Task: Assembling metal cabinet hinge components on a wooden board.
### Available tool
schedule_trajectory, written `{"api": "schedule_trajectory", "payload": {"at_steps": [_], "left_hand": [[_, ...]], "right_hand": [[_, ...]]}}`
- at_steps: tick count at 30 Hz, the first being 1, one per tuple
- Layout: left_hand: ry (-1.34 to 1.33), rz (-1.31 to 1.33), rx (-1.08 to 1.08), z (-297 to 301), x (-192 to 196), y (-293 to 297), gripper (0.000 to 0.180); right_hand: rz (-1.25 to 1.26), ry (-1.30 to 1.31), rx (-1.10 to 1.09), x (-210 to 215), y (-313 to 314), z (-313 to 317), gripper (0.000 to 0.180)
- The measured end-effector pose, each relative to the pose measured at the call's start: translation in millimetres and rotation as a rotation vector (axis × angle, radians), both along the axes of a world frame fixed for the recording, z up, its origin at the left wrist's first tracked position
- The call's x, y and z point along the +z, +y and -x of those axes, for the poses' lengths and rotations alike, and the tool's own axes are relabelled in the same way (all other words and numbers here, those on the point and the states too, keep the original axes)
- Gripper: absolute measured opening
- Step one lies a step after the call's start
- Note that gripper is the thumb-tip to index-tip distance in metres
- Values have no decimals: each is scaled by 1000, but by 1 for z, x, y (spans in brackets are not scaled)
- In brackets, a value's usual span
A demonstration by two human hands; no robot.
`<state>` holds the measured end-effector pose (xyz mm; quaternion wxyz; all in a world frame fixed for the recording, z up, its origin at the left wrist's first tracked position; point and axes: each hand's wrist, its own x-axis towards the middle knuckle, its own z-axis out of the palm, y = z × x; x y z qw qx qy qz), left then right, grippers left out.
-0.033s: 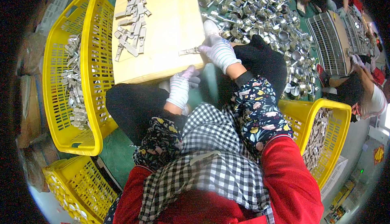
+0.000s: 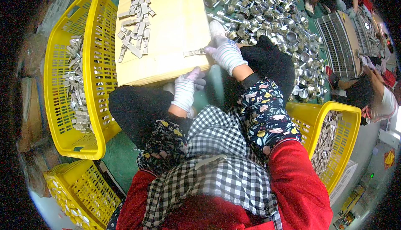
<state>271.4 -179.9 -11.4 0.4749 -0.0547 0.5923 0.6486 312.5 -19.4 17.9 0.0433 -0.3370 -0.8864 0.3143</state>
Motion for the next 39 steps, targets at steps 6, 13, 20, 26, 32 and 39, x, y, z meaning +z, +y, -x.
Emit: {"api": "schedule_trajectory", "payload": {"at_steps": [6,13,20,26,32,39], "left_hand": [[13,-7,7,1,-5,1,29],[-11,-66,44,-8,-9,8,24],[267,-243,-5,-28,-93,29,22],[802,-127,-109,-34,-172,30,34],[401,-153,-78,-35,-91,20,29],[-79,-530,240,-24,-116,21,23]], "right_hand": [[-26,-162,17,21,-9,5,33],[-262,-83,40,47,-9,5,36],[-226,97,387,46,-69,100,31],[-614,117,607,20,-76,133,29],[-217,20,471,34,-69,106,20],[-486,-86,755,8,-62,119,22]]}}
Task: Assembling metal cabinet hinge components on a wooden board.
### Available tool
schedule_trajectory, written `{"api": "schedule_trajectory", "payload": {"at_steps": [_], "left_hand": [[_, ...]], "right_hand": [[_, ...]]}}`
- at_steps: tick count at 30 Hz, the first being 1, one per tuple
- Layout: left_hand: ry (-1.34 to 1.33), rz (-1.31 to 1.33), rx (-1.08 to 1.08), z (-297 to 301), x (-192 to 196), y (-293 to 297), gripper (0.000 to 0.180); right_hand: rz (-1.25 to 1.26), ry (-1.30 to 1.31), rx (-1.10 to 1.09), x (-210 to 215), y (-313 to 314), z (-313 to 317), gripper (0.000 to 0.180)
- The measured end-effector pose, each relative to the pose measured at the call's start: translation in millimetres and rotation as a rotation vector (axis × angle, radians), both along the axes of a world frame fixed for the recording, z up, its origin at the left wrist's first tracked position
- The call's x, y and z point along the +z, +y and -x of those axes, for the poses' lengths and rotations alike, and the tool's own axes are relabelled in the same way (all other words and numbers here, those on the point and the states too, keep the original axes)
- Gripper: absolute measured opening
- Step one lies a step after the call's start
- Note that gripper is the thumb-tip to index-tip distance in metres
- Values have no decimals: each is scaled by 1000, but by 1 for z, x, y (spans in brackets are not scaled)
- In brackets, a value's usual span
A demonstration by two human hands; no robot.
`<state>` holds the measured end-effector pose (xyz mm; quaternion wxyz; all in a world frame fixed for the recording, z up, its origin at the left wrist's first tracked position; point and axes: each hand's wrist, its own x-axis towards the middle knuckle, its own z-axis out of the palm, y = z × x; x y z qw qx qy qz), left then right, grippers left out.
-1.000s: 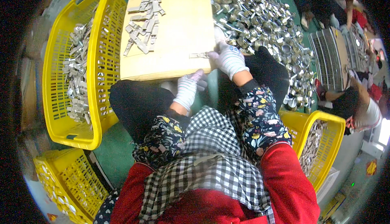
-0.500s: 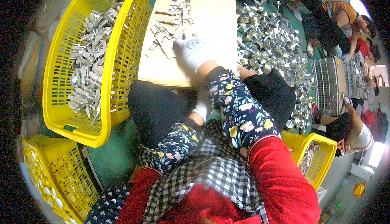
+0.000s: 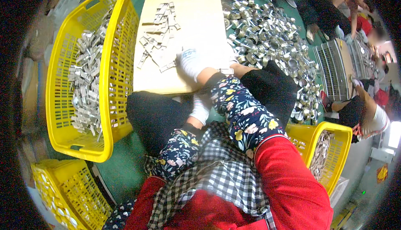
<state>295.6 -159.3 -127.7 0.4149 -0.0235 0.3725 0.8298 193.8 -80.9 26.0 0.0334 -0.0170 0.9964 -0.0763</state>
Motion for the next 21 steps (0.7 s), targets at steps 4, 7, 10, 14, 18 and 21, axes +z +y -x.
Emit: {"api": "schedule_trajectory", "payload": {"at_steps": [4,7,10,14,18,21], "left_hand": [[140,182,0,14,-9,3,19],[214,466,-209,21,80,-5,21],[182,513,-196,22,101,-21,31],[190,509,-202,21,100,-23,28],[128,517,-218,23,102,-22,27],[188,510,-177,24,105,-24,25]], "right_hand": [[181,189,-253,18,-9,-18,22],[377,41,-430,49,16,-50,23],[672,257,-470,43,57,-68,25],[884,211,-486,6,109,-98,28],[1009,260,-622,-8,103,-97,25],[1072,159,-694,-8,90,-91,23]]}}
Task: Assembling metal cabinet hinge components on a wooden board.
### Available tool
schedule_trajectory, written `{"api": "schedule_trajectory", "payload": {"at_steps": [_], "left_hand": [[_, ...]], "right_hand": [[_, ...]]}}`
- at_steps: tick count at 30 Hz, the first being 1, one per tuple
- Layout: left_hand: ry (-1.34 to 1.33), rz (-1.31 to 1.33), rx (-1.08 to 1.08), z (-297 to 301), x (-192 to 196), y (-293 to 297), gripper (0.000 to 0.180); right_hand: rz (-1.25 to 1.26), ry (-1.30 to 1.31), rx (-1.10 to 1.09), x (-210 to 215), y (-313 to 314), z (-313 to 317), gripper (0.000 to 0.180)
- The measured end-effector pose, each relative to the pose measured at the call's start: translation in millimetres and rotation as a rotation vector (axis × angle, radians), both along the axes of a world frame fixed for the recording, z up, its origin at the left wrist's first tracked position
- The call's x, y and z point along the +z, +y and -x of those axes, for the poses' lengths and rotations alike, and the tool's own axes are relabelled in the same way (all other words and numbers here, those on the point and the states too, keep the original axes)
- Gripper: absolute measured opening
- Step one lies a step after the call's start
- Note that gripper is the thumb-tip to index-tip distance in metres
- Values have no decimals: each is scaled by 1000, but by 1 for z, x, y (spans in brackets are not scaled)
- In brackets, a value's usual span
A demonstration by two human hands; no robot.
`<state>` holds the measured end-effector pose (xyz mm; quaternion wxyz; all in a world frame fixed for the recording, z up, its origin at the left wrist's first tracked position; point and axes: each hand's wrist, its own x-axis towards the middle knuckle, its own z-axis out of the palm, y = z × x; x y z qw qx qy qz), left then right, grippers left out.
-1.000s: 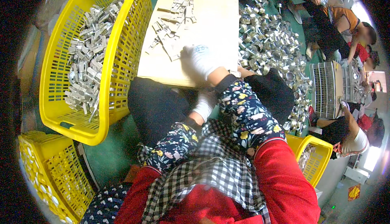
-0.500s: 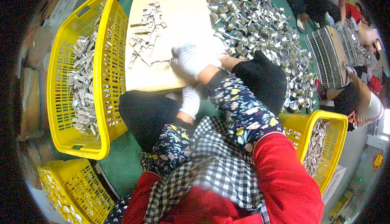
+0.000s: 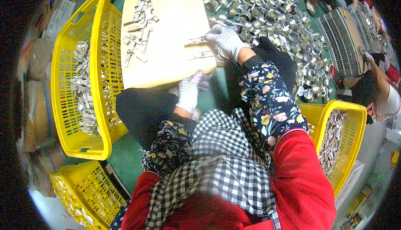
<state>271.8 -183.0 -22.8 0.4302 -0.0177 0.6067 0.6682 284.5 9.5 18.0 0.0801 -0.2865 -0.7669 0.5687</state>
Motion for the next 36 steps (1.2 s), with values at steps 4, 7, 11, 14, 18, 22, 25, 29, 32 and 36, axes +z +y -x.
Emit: {"api": "schedule_trajectory", "payload": {"at_steps": [4,7,11,14,18,22,25,29,32,36], "left_hand": [[-32,53,-31,2,0,0,25],[-6,47,-45,2,-1,0,27],[2,49,-16,-1,-1,3,27],[14,50,-10,1,-3,-1,27],[4,37,-27,-1,-1,2,27],[4,27,-20,-1,-2,1,27],[-1,20,-19,-2,1,2,27],[17,25,-17,-1,-5,1,26],[15,17,-31,-1,-3,2,27],[13,24,-25,-2,-3,2,28]], "right_hand": [[46,13,-23,-18,-2,2,19],[214,34,-70,-20,-5,3,16],[277,48,-87,-20,-5,2,16],[297,-5,-99,2,-16,4,16],[360,-28,-123,-1,-14,4,16],[363,-61,-119,1,-14,4,16],[430,-6,-129,-17,-7,5,16],[303,-3,-92,-21,-8,7,15],[219,12,-77,-31,-1,6,14],[19,-47,-32,-26,-2,6,15]]}}
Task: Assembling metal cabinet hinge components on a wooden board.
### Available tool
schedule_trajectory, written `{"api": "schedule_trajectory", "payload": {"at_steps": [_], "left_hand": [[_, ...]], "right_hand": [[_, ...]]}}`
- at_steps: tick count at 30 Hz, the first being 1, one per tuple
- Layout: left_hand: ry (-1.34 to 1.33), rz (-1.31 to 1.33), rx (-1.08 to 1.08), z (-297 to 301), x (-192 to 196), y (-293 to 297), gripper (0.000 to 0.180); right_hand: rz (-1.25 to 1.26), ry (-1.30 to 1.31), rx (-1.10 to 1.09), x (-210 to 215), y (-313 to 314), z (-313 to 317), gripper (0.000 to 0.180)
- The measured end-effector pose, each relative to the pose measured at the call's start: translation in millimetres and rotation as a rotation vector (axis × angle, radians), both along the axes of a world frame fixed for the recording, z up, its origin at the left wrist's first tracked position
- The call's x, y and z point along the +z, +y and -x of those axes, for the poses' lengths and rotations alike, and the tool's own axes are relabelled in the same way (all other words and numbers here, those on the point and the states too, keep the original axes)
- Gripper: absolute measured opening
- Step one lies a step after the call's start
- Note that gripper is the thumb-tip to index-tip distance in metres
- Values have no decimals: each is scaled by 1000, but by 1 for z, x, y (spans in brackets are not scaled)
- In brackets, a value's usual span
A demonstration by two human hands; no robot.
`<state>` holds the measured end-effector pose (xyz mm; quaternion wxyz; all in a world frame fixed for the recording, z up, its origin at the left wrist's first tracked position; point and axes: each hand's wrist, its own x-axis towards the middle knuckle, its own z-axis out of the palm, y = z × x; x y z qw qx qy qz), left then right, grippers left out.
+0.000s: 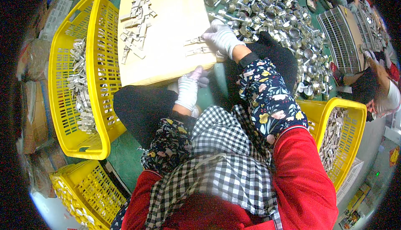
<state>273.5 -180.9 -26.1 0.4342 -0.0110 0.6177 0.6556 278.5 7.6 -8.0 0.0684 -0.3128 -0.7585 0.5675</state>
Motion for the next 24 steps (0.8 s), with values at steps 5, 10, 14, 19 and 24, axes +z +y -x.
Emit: {"api": "schedule_trajectory", "payload": {"at_steps": [5,10,14,19,24], "left_hand": [[5,7,3,0,0,2,28],[25,11,13,2,3,3,27],[-53,-30,-13,-1,-1,5,28],[88,-90,-54,-7,-29,5,24],[128,-223,-20,-20,-74,10,23]], "right_hand": [[-296,-168,-18,16,-6,-2,22],[-624,-342,55,47,-20,-1,32],[-843,-413,161,69,-17,-5,40],[-726,-115,252,68,-72,48,51],[-654,-192,362,76,-151,112,45]]}}
